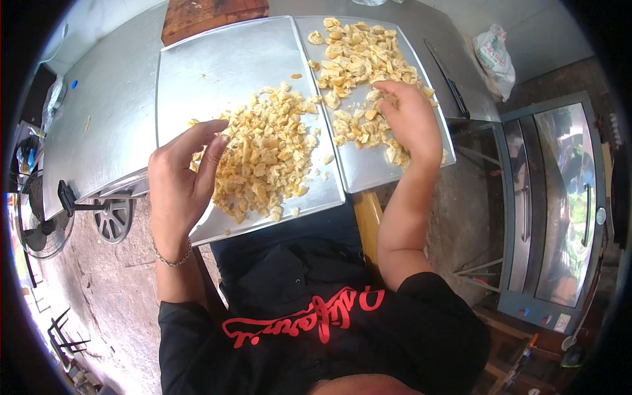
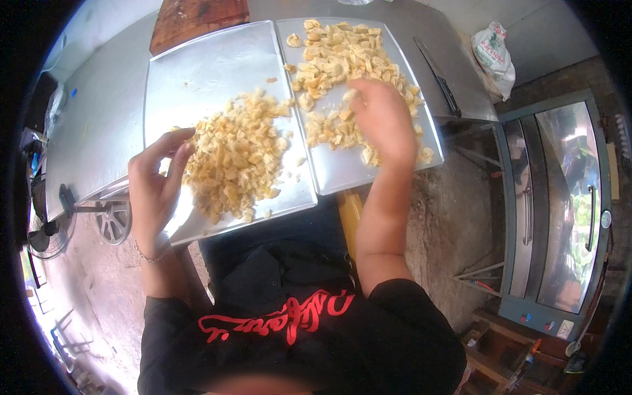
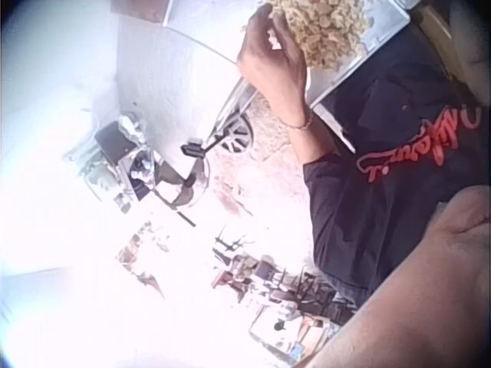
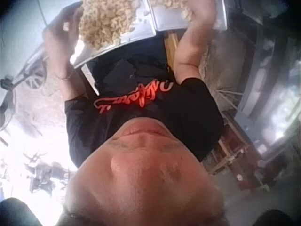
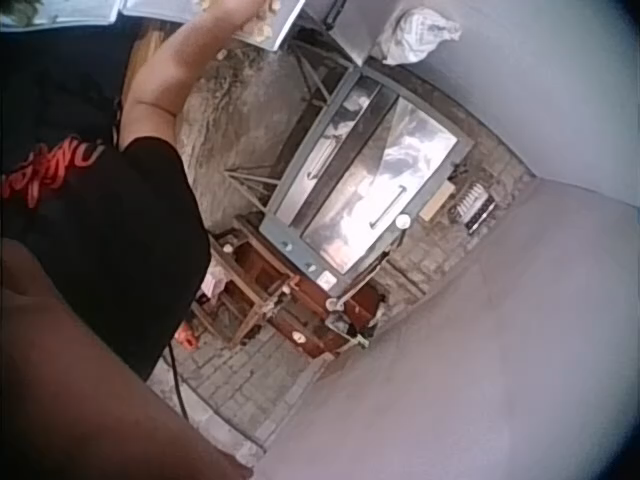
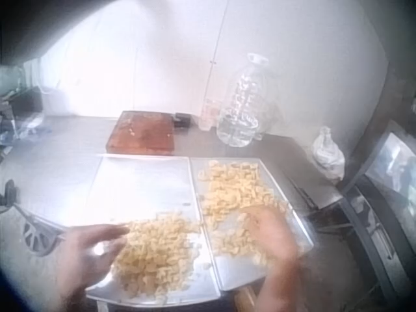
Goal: Breaking apart and sorting fried banana chips on metal trays.
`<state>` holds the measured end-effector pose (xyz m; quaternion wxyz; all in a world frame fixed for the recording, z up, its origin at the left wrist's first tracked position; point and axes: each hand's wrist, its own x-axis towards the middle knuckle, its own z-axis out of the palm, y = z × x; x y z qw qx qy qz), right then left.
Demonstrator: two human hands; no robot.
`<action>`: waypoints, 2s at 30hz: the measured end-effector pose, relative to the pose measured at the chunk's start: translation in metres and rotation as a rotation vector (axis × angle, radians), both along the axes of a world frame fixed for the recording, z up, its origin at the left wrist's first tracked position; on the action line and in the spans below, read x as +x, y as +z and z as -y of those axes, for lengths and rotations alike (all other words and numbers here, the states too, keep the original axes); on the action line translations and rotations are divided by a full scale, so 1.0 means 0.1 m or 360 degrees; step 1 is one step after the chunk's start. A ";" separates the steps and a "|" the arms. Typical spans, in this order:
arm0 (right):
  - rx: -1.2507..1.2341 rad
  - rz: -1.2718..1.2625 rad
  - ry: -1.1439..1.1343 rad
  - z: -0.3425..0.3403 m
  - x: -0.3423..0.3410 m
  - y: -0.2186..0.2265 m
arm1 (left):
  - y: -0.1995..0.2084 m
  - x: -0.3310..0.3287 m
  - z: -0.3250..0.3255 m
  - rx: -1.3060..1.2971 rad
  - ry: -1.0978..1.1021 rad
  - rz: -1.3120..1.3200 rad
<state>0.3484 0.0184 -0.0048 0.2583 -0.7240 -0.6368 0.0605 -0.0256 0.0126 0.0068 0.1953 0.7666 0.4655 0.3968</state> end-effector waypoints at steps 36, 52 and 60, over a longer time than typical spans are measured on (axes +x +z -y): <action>0.0288 -0.1047 0.1182 0.18 -1.31 0.08 | -0.01 0.17 0.13 0.0092 -0.0304 0.0293; 0.0317 -0.1129 0.1009 0.15 -1.15 0.09 | -0.01 0.15 0.11 0.0049 -0.0154 0.0394; 0.0224 -0.1109 0.1198 0.21 -1.32 0.10 | -0.02 0.14 0.12 0.0015 -0.0255 0.0309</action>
